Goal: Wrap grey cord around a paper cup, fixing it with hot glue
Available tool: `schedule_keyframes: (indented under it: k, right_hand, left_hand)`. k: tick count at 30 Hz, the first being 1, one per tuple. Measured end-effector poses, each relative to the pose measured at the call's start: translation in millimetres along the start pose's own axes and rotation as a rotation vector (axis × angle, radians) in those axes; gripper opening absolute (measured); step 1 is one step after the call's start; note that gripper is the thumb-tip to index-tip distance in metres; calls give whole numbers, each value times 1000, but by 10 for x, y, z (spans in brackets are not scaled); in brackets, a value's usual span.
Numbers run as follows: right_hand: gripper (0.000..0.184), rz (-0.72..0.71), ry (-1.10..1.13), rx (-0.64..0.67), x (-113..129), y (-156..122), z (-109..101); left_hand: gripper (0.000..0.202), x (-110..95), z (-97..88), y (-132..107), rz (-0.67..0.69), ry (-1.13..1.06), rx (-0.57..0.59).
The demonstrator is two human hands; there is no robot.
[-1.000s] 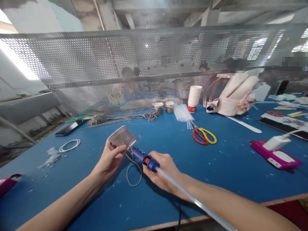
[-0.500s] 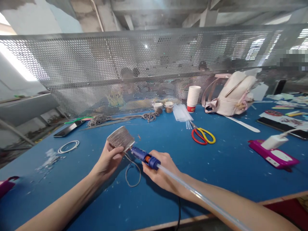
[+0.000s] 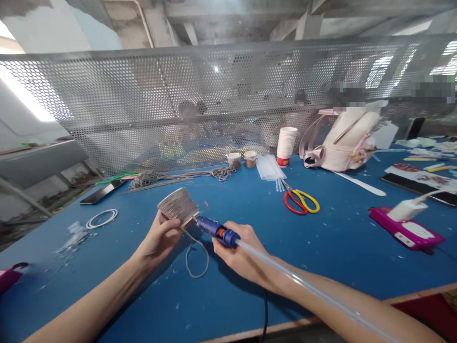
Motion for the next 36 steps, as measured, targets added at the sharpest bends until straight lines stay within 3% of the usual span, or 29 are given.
schedule_keyframes:
  k: [12,31,36]
  right_hand:
    - [19,84,58,10,-57,2,-18]
    - [18,85,47,30,-18,-13,-13]
    - [21,15,24,27,5,-11,3]
  left_hand:
    - [58,-3,12,-19,-20,-32,22]
    - [66,10,27,-19,-45,-95,74]
    - [70,-19,83,-39,-59,-107,103]
Point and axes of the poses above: each hand's wrist, its own y-axis towards the middle knuckle, its own z-axis out of the palm, x = y × z, the point moved 8 cm from there along y, towards the middle knuckle, and after that the axes turned 13 degrees about y, right-handed, at the moved point
